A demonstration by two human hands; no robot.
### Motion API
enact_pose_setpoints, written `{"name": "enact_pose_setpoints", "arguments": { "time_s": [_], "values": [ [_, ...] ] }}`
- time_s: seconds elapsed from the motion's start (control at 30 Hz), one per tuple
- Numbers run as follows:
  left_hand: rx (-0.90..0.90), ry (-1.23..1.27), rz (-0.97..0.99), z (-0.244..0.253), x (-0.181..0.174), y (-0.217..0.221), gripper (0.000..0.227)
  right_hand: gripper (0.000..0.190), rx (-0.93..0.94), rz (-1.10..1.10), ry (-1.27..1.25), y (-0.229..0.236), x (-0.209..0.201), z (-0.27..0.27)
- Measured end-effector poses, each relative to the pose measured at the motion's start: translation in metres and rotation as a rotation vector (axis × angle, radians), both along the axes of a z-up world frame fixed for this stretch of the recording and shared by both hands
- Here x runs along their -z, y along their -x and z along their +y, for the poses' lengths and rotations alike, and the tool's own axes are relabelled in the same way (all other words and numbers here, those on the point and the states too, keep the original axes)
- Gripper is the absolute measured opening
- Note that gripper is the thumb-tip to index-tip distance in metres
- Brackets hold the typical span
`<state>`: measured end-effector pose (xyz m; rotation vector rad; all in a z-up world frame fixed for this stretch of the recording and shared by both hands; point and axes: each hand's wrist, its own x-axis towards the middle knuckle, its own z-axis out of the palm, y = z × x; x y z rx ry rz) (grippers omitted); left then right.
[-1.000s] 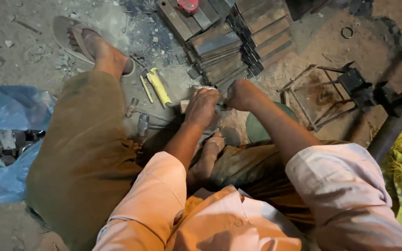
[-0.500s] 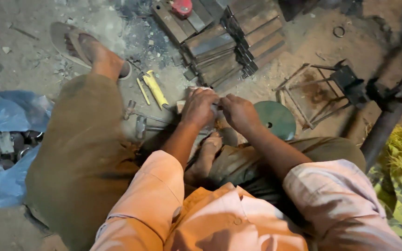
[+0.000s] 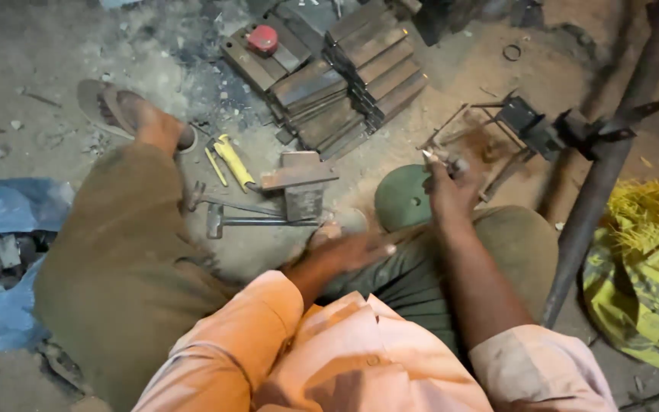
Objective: The person sits on the floor and uses a hand file to smooth the edges of small rectangular metal blocks. They pick up a block, file its edges, and place it into a stack of finished pieces, repeating the process with multiple blocks.
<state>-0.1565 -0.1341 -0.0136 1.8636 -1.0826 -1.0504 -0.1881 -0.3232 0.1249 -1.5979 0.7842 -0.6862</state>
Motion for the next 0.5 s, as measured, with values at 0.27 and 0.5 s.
{"name": "enact_pose_setpoints", "arguments": {
  "time_s": [0.27, 0.5],
  "values": [
    [0.005, -0.391, 0.026, 0.003, 0.022, 0.009, 0.115, 0.011, -0.053, -0.232, -0.176, 0.016, 0.01, -0.009],
    [-0.114, -0.677, -0.04, 0.059, -0.04, 0.026, 0.109, 0.015, -0.113, -0.303, -0.124, 0.012, 0.019, -0.008]
  ]
}}
